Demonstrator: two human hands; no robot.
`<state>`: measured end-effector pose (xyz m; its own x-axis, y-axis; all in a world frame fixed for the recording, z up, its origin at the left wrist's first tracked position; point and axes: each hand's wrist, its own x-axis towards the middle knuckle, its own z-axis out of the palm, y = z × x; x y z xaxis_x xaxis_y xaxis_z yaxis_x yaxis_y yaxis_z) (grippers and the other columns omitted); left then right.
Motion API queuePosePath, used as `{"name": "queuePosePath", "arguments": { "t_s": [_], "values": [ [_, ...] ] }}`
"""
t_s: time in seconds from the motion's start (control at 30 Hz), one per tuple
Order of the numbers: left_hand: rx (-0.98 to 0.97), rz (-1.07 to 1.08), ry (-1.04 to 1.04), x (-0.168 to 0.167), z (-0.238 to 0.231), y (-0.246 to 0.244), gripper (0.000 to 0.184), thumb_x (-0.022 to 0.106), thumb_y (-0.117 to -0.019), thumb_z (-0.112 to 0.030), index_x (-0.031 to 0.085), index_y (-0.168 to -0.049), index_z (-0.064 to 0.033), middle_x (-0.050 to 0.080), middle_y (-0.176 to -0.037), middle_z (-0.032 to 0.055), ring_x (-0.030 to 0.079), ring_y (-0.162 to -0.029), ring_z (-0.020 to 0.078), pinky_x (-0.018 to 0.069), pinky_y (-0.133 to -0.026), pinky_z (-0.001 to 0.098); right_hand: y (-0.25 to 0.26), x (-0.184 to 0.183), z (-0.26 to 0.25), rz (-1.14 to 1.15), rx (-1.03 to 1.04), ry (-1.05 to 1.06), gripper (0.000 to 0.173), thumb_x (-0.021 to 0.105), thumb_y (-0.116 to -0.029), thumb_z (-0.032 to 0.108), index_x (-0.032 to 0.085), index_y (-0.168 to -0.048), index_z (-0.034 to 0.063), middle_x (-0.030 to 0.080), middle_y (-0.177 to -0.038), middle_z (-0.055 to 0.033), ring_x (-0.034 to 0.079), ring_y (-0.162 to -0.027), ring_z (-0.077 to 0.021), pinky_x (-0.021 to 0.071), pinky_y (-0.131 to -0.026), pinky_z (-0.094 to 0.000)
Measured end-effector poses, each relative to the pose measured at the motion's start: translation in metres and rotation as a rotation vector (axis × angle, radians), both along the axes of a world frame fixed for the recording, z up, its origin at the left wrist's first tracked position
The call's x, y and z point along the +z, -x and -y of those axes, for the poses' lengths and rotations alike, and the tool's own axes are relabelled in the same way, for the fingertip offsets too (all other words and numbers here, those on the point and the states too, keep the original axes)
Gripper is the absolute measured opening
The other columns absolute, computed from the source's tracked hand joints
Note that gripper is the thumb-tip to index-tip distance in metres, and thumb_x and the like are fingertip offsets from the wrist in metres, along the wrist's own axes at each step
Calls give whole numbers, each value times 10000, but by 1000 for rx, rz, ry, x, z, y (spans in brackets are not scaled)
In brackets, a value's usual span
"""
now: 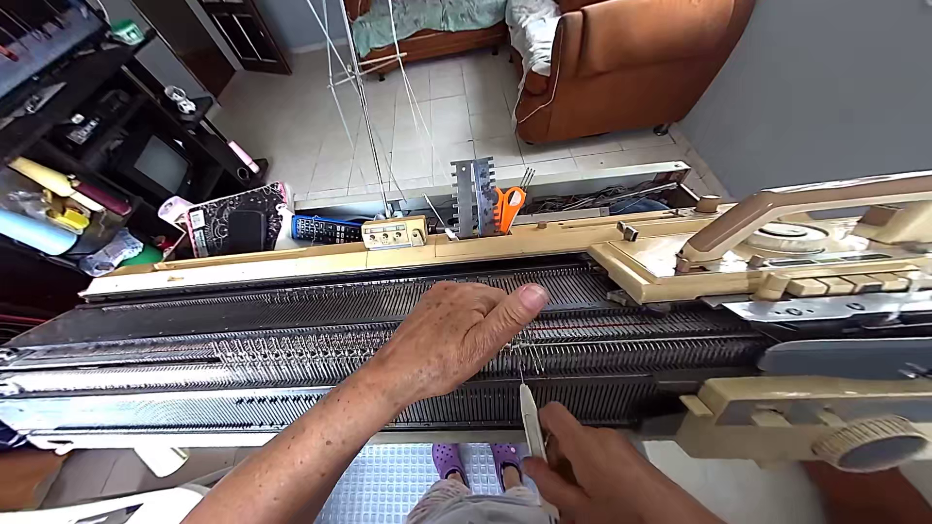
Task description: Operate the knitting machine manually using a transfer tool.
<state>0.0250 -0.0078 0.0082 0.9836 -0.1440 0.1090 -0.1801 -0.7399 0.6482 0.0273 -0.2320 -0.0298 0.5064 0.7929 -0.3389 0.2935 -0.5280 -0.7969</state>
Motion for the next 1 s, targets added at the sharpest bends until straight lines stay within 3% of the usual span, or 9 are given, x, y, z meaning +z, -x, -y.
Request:
{"name": "queuePosePath", "arguments": {
  "t_s": [0.07,0.2,0.3,0.43,0.57,0.73,0.87,0.93,1.0],
  "values": [
    [-33,-12,25,0,-3,-1,794,145,-1048,-619,724,-904,-96,663,-779,-23,636,-769,62,503,-717,295,3,-13,-3,257,48,129,288,589,-1013,168,577,-1141,-90,647,-719,-202,684,-638,-367,558,-607,-493],
    [-74,-24,41,0,-7,-1,768,161,-1051,-612,718,-910,-103,651,-789,-35,628,-777,38,497,-707,256,7,-49,-5,832,-61,-77,207,635,-894,190,627,-953,-8,543,-524,-77,583,-405,-241,468,-376,-354],
    [-68,-21,45,0,-6,0,739,178,-1055,-607,709,-891,-121,631,-766,-53,612,-756,20,488,-682,237,6,-36,-5,256,-102,-205,236,621,-974,183,615,-1073,-30,630,-641,-50,635,-497,-149,547,-474,-297],
    [-57,-15,40,-1,-7,0,731,204,-1049,-624,710,-895,-119,618,-748,-53,602,-732,25,482,-657,238,-5,-4,-8,-674,-176,-365,146,598,-1026,174,482,-1105,133,686,-764,92,681,-595,-30,593,-539,-210],
    [-35,-19,-9,2,-4,2,752,190,-1048,-619,729,-941,-105,644,-788,-30,619,-763,49,489,-694,264,-6,23,-9,-959,-253,-432,98,563,-1015,115,488,-1069,147,695,-764,79,675,-581,-31,582,-521,-197],
    [-33,-46,-57,4,-1,2,764,174,-1053,-597,739,-954,-93,649,-808,-5,620,-786,96,488,-725,324,3,18,-4,-429,-140,-331,149,612,-1011,159,502,-1087,94,663,-734,70,661,-573,-31,577,-518,-212],
    [-57,-12,-19,1,-3,0,752,175,-1055,-591,714,-883,-97,616,-756,-22,604,-745,71,476,-679,289,10,-14,1,166,-41,-84,269,612,-981,180,592,-1102,-59,644,-677,-122,666,-552,-237,569,-531,-385],
    [-80,-11,8,1,-5,0,742,184,-1052,-604,703,-876,-103,616,-761,-34,594,-743,49,468,-675,266,6,-15,-1,240,15,78,287,588,-1007,179,581,-1136,-77,631,-696,-166,670,-607,-320,555,-582,-452],
    [-88,3,14,0,-6,0,729,194,-1051,-608,696,-868,-112,613,-761,-47,590,-737,31,464,-662,246,8,-26,-3,497,-2,60,230,618,-956,151,619,-1052,-59,601,-611,-143,644,-519,-315,525,-484,-435]
  ]
}}
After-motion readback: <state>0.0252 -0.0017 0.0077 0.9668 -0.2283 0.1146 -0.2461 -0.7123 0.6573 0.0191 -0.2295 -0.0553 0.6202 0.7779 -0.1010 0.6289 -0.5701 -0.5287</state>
